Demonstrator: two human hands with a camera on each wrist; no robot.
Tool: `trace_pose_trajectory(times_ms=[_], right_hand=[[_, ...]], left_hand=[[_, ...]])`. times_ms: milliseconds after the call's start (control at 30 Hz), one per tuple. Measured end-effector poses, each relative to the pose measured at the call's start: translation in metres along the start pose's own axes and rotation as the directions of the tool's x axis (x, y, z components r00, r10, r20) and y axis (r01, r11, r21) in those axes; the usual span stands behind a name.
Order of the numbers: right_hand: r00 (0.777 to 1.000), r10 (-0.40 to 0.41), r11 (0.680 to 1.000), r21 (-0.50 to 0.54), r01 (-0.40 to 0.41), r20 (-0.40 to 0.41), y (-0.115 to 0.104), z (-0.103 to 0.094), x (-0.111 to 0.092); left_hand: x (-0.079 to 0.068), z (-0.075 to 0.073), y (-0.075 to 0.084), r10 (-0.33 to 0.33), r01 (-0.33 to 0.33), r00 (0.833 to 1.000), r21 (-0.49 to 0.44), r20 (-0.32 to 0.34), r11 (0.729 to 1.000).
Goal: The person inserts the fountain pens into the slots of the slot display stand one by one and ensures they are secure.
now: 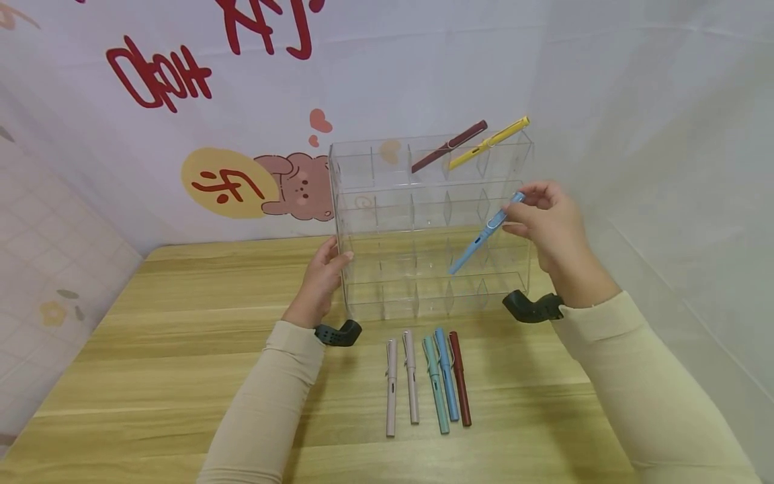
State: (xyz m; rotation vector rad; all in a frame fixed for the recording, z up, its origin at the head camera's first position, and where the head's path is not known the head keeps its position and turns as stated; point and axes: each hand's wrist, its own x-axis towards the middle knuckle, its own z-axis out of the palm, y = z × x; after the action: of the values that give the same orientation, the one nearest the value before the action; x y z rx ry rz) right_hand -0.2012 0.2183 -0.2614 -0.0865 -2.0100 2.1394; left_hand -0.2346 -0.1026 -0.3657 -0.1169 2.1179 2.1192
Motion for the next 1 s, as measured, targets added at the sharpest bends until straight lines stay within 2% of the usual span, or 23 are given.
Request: trace_pose_trajectory(times_ms=[133,333,533,733,1000], right_hand=[[0.996,-0.023,0.999,0.03,0.025,-0.088,-0.007,0.009,0.006],[0.983,-0.059,0.988,0.129,0.083,-0.176,-0.017,0.02,0.014],[0.953,-0.075,0.964,0.224,0.145,-0.295,-0.019,0.031,0.025],[0.924,-0.082,0.956,0.231,0.178,-0.375,-0.011,0.041,0.034],[0.918,-0.079,0.974,0.165,0.154,-0.389,0.003,0.057,0.042]], left_hand=[[0.0,0.0,-0.001,0.007,-0.007,1.0,-0.009,0.003,1.0],[0.0,0.001,-0.001,0.008,-0.008,1.0,-0.007,0.001,1.0],[0.0,0.0,-0.001,0.016,-0.016,1.0,-0.008,0.008,1.0],[0.0,0.0,-0.002,0.011,-0.011,1.0,0.001,0.005,1.0],[0.0,0.0,-0.001,0.02,-0.02,1.0,0.004,-0.006,1.0]])
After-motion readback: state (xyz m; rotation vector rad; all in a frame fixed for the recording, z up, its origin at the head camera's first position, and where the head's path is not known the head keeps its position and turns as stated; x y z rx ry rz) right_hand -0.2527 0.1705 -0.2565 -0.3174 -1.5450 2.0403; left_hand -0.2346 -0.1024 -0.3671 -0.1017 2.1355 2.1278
